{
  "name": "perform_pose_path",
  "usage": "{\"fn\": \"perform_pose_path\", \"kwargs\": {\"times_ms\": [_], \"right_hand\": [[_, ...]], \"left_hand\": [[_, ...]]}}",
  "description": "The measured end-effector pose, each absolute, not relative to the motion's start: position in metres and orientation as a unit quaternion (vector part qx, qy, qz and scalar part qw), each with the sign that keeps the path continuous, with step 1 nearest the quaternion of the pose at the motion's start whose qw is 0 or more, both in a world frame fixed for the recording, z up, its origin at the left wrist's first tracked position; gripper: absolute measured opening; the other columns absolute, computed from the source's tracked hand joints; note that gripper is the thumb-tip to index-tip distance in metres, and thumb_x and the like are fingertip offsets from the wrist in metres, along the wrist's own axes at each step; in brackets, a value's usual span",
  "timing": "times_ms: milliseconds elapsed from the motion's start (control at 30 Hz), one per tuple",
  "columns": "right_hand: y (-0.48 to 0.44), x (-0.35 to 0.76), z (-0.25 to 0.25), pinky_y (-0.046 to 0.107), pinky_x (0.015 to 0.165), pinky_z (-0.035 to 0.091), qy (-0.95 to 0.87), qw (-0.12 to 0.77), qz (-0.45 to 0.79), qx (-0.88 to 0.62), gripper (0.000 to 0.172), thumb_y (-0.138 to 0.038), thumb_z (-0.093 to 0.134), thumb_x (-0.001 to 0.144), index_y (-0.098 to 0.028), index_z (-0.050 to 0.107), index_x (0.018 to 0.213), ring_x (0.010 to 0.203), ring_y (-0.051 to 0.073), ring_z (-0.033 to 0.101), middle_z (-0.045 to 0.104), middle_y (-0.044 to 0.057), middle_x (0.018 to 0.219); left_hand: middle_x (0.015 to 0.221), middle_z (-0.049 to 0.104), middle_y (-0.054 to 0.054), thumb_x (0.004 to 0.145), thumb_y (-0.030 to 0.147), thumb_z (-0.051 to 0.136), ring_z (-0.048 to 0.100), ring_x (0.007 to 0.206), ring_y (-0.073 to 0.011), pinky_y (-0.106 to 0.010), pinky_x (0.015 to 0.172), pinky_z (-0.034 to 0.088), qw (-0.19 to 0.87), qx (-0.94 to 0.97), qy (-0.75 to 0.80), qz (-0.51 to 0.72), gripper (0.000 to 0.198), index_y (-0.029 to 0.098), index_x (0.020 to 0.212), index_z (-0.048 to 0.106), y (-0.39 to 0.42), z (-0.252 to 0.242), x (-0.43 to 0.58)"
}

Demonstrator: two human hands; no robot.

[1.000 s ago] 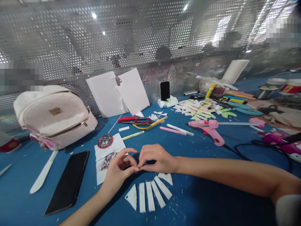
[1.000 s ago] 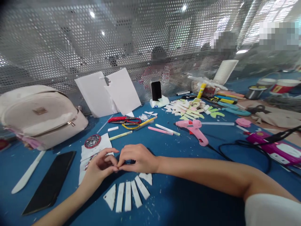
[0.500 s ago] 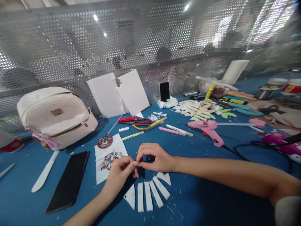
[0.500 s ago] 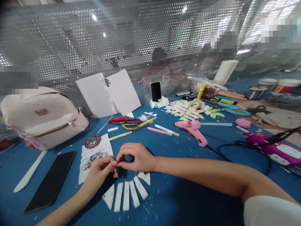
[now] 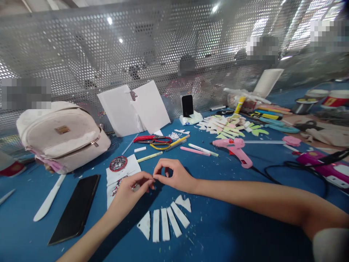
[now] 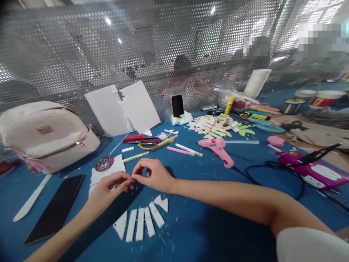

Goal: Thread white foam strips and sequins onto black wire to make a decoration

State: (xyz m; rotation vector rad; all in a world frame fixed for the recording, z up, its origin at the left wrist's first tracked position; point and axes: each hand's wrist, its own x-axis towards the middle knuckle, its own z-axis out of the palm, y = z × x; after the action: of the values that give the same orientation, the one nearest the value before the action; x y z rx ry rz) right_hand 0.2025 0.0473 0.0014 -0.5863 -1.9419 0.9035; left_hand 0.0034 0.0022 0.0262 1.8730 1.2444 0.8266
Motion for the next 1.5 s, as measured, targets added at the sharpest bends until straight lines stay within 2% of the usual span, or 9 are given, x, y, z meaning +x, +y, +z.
{"fn": "perform_pose_path", "kwargs": {"times_ms": [167, 367, 767, 1000, 1300, 1500], "right_hand": [[0.046, 0.201, 0.002, 0.020, 0.057, 0.042, -0.784, 0.446, 0.365, -0.231, 0.005, -0.019, 0.065, 0.087, -0.015, 0.066, 0.085, 0.072, 0.011, 0.058, 0.065, 0.002, 0.082], [0.046, 0.202, 0.002, 0.020, 0.057, 0.043, -0.791, 0.451, 0.347, -0.225, 0.004, -0.018, 0.064, 0.087, -0.015, 0.066, 0.085, 0.071, 0.011, 0.058, 0.065, 0.001, 0.081], [0.045, 0.202, 0.001, 0.020, 0.056, 0.043, -0.793, 0.459, 0.335, -0.222, 0.006, -0.019, 0.063, 0.088, -0.015, 0.065, 0.084, 0.072, 0.011, 0.058, 0.065, 0.002, 0.082], [0.048, 0.201, -0.001, 0.020, 0.056, 0.043, -0.782, 0.459, 0.356, -0.226, 0.008, -0.022, 0.064, 0.089, -0.015, 0.065, 0.085, 0.073, 0.011, 0.058, 0.065, 0.002, 0.083], [0.048, 0.203, 0.005, 0.024, 0.069, 0.047, -0.749, 0.443, 0.432, -0.236, 0.023, -0.028, 0.048, 0.100, -0.016, 0.066, 0.091, 0.081, 0.013, 0.062, 0.065, 0.003, 0.088], [0.050, 0.202, 0.003, 0.022, 0.063, 0.043, -0.757, 0.428, 0.422, -0.256, 0.014, -0.027, 0.059, 0.094, -0.017, 0.067, 0.088, 0.077, 0.013, 0.060, 0.065, 0.001, 0.083]], "left_hand": [[0.076, 0.071, -0.002, 0.091, 0.030, 0.056, 0.063, 0.066, -0.0154, -0.024, 0.063, 0.048, 0.273, 0.761, 0.500, 0.311, 0.019, 0.019, 0.086, 0.070, 0.003, 0.038, 0.002], [0.074, 0.071, -0.001, 0.090, 0.026, 0.058, 0.062, 0.064, -0.0147, -0.023, 0.062, 0.047, 0.216, 0.783, 0.490, 0.316, 0.016, 0.019, 0.084, 0.070, 0.001, 0.044, 0.004], [0.079, 0.074, -0.002, 0.090, 0.026, 0.060, 0.066, 0.072, -0.0167, -0.024, 0.066, 0.049, 0.203, 0.789, 0.485, 0.318, 0.015, 0.019, 0.086, 0.072, 0.000, 0.042, 0.002], [0.077, 0.071, -0.001, 0.093, 0.026, 0.057, 0.064, 0.069, -0.0152, -0.023, 0.066, 0.046, 0.150, 0.814, 0.465, 0.314, 0.017, 0.019, 0.088, 0.070, 0.004, 0.046, 0.000], [0.079, 0.068, 0.001, 0.095, 0.023, 0.054, 0.062, 0.071, -0.0141, -0.023, 0.069, 0.044, 0.162, 0.812, 0.466, 0.311, 0.014, 0.020, 0.090, 0.067, 0.009, 0.043, 0.000], [0.080, 0.068, 0.002, 0.095, 0.023, 0.054, 0.061, 0.072, -0.0134, -0.023, 0.069, 0.042, 0.159, 0.818, 0.462, 0.303, 0.013, 0.020, 0.090, 0.066, 0.008, 0.043, -0.001]]}}
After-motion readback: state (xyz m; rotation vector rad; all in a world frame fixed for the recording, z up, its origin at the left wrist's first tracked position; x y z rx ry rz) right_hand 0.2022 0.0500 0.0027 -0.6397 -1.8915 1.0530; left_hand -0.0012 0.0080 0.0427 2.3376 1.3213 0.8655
